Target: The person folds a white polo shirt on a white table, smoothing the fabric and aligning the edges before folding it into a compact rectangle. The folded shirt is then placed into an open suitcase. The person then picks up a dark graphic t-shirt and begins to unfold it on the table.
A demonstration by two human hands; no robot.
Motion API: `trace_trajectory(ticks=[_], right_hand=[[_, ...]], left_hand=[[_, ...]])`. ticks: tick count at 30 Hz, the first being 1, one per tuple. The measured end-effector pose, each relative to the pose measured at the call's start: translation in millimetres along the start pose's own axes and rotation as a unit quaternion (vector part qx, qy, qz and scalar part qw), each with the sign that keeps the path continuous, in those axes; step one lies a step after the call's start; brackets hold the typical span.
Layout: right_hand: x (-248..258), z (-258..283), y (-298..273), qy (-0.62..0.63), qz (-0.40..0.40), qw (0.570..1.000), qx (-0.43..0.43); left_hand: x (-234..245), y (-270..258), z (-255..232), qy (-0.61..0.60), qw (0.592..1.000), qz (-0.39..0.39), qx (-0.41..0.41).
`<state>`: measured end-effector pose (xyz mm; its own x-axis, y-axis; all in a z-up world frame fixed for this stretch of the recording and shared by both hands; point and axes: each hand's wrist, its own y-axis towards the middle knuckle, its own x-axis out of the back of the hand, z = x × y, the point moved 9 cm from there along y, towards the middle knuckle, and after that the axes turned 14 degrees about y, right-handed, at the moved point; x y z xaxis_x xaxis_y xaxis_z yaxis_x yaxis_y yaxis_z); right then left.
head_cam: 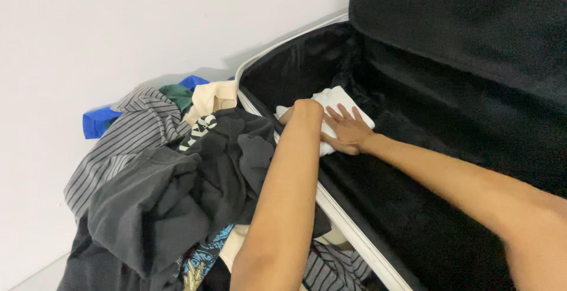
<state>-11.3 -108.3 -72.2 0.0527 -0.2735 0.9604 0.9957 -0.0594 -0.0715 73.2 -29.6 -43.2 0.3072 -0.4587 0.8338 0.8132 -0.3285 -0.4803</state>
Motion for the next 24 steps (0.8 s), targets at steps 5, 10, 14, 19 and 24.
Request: trace_trajectory(ticks=[5,10,14,19,24], right_hand=[[-4.7,-18.6,17.3,0.058,0.011,0.997,-0.047],[-21.1,-32.5,54.2,-0.027,0.1,0.994,0.022],[25.5,-19.3,63.8,0.051,0.098,0.993,0.051],[73.0,8.5,28.4,0.02,0.061,0.998,-0.025],[115.1,75.7,-17.2,0.028,-0.026,0.998,-0.044]], left_hand=[[10.9,-6.2,9.4,-0.015,0.999,-0.039,-0.002],[59.0,-54.7,-5.1,-0.083,0.977,-0.189,-0.047],[93.0,-117.9,4.2,-0.131,0.93,-0.331,-0.094],[102.0,-159.5,42.1,-0.095,0.906,-0.402,-0.097],[96.6,-198.3,100.5,-0.123,0.831,-0.532,-0.109]])
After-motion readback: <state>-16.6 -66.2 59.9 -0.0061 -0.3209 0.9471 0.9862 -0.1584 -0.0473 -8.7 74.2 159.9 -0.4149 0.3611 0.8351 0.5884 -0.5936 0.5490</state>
